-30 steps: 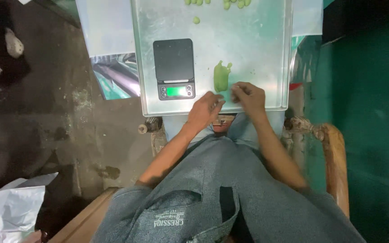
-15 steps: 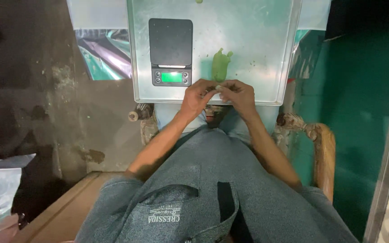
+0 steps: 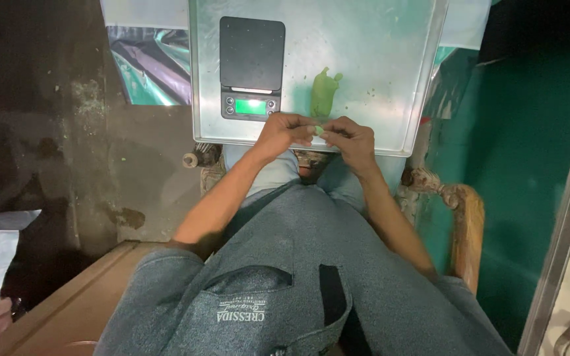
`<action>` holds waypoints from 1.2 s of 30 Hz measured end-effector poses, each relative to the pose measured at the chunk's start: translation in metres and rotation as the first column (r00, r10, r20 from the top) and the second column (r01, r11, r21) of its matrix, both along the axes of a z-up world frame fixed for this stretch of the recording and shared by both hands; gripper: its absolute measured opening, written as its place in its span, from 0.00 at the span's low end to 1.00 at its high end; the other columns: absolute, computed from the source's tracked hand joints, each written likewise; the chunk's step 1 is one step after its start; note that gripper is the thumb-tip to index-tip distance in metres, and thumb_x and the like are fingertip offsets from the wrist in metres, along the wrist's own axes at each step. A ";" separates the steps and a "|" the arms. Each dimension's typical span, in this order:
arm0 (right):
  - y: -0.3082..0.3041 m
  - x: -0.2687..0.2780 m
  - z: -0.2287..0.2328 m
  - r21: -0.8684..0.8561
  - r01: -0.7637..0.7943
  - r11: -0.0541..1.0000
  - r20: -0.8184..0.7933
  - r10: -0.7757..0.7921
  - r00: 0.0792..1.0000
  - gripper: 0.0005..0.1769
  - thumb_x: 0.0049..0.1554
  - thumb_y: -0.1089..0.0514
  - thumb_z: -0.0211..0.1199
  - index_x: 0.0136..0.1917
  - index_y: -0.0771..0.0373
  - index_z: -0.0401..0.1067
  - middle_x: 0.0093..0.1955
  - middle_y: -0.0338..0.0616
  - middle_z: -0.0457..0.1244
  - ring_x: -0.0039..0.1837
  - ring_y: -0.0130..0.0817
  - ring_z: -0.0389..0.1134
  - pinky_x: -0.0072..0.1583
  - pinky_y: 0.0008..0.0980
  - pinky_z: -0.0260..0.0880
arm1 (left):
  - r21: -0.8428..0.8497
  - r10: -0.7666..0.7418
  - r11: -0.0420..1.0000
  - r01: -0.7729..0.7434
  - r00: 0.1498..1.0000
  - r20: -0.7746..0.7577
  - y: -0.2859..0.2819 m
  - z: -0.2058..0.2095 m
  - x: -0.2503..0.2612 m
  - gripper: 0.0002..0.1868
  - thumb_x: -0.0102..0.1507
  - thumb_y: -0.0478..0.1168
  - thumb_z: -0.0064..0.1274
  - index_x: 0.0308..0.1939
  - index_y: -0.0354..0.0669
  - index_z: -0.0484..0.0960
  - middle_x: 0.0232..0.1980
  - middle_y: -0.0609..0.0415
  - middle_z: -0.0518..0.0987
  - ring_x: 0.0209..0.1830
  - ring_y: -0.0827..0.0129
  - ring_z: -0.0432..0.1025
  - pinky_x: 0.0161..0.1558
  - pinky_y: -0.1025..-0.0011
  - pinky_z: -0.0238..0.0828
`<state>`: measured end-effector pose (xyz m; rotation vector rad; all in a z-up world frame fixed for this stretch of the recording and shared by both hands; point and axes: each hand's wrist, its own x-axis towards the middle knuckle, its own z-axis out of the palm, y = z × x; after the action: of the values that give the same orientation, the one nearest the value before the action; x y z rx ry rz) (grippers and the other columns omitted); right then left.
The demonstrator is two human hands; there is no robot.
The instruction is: Portioning green dough by weight and rolling it into small balls on a metal tray
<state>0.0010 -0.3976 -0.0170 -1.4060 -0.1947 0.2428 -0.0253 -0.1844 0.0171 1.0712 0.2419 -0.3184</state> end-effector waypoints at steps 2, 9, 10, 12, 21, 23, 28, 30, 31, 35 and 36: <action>0.000 -0.003 0.004 -0.047 -0.005 0.999 0.059 0.008 0.998 0.12 0.53 0.71 0.76 0.50 0.74 0.79 0.38 0.62 0.68 0.43 0.45 0.75 0.39 0.39 0.74 | -0.017 0.000 1.000 -0.001 0.999 -0.034 -0.003 0.004 -0.004 0.12 0.63 0.32 0.60 0.46 0.24 0.84 0.34 0.36 0.82 0.32 0.62 0.82 0.38 0.64 0.86; 0.019 -0.007 0.020 -0.115 0.102 0.988 0.395 -0.049 0.917 0.15 0.47 0.65 0.83 0.47 0.71 0.84 0.38 0.53 0.68 0.37 0.33 0.69 0.37 0.32 0.67 | 0.060 -0.091 0.994 0.093 0.995 -0.043 0.001 0.013 -0.010 0.16 0.67 0.43 0.56 0.42 0.28 0.85 0.27 0.45 0.79 0.27 0.65 0.81 0.35 0.66 0.84; 0.019 -0.008 0.019 -0.115 0.085 0.990 0.399 -0.033 0.917 0.15 0.47 0.65 0.83 0.47 0.71 0.84 0.38 0.53 0.68 0.37 0.33 0.69 0.37 0.32 0.67 | 0.060 -0.074 0.995 0.076 0.997 -0.039 0.001 0.019 -0.013 0.16 0.67 0.43 0.56 0.42 0.28 0.85 0.27 0.45 0.79 0.27 0.65 0.81 0.35 0.66 0.84; 0.020 -0.010 0.017 -0.181 0.144 0.973 0.482 -0.040 0.875 0.13 0.50 0.63 0.82 0.46 0.72 0.83 0.36 0.53 0.66 0.35 0.37 0.67 0.36 0.32 0.63 | -0.102 -0.058 0.994 0.043 0.988 -0.146 0.001 0.030 -0.019 0.20 0.62 0.39 0.66 0.47 0.21 0.83 0.28 0.46 0.76 0.24 0.71 0.76 0.32 0.64 0.86; 0.052 -0.012 0.084 -0.193 0.048 0.980 0.658 0.092 0.747 0.16 0.43 0.66 0.84 0.45 0.69 0.84 0.43 0.55 0.70 0.35 0.38 0.70 0.35 0.36 0.69 | -0.022 0.126 0.990 -0.140 0.942 -0.310 -0.003 0.038 -0.039 0.16 0.56 0.45 0.73 0.34 0.36 0.87 0.25 0.51 0.78 0.20 0.74 0.71 0.23 0.77 0.77; 0.050 -0.008 0.084 -0.138 -0.009 0.990 0.648 0.097 0.756 0.17 0.43 0.69 0.82 0.47 0.71 0.84 0.43 0.58 0.70 0.37 0.38 0.71 0.35 0.36 0.69 | -0.045 0.146 0.985 -0.168 0.942 -0.302 -0.005 0.026 -0.043 0.16 0.56 0.45 0.73 0.36 0.34 0.88 0.27 0.50 0.78 0.22 0.72 0.73 0.24 0.74 0.79; 0.055 -0.011 0.107 -0.140 -0.010 0.990 0.589 0.091 0.803 0.16 0.43 0.64 0.84 0.45 0.70 0.84 0.49 0.61 0.70 0.40 0.39 0.69 0.39 0.36 0.75 | -0.103 0.129 0.983 -0.151 0.972 -0.198 0.000 0.073 -0.041 0.22 0.60 0.47 0.70 0.45 0.28 0.87 0.39 0.43 0.82 0.36 0.63 0.79 0.36 0.63 0.85; 0.059 -0.011 0.130 -0.319 0.044 0.947 0.682 0.197 0.705 0.15 0.51 0.59 0.79 0.49 0.69 0.82 0.57 0.62 0.70 0.47 0.54 0.71 0.47 0.43 0.75 | -0.187 0.134 0.966 -0.180 0.963 -0.235 0.003 0.088 -0.041 0.21 0.61 0.44 0.68 0.49 0.30 0.86 0.43 0.46 0.84 0.38 0.64 0.80 0.41 0.65 0.85; 0.061 -0.013 0.135 -0.317 0.039 0.947 0.684 0.200 0.701 0.15 0.51 0.59 0.79 0.49 0.69 0.82 0.57 0.62 0.70 0.47 0.54 0.71 0.47 0.43 0.75 | -0.186 0.140 0.965 -0.185 0.963 -0.232 0.002 0.083 -0.039 0.21 0.61 0.44 0.68 0.49 0.30 0.86 0.43 0.46 0.84 0.38 0.64 0.80 0.41 0.65 0.85; 0.065 -0.018 0.151 -0.347 0.081 0.934 0.736 0.217 0.641 0.31 0.59 0.53 0.72 0.69 0.73 0.71 0.67 0.63 0.66 0.60 0.58 0.69 0.60 0.52 0.69 | -0.194 0.214 0.945 -0.263 0.946 -0.243 -0.009 0.081 -0.038 0.18 0.58 0.39 0.71 0.47 0.32 0.87 0.40 0.42 0.86 0.35 0.61 0.82 0.36 0.67 0.85; 0.065 -0.021 0.154 -0.337 0.092 0.937 0.729 0.197 0.656 0.36 0.60 0.49 0.71 0.72 0.75 0.68 0.68 0.63 0.65 0.63 0.59 0.68 0.63 0.53 0.67 | -0.167 0.220 0.951 -0.261 0.948 -0.231 -0.013 0.085 -0.040 0.16 0.58 0.39 0.69 0.47 0.34 0.88 0.37 0.45 0.86 0.32 0.61 0.83 0.31 0.70 0.85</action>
<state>-0.0199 -0.3323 0.1370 -1.7985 -0.9365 -0.3104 -0.0656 -0.1974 0.1022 0.8018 0.5172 -0.2282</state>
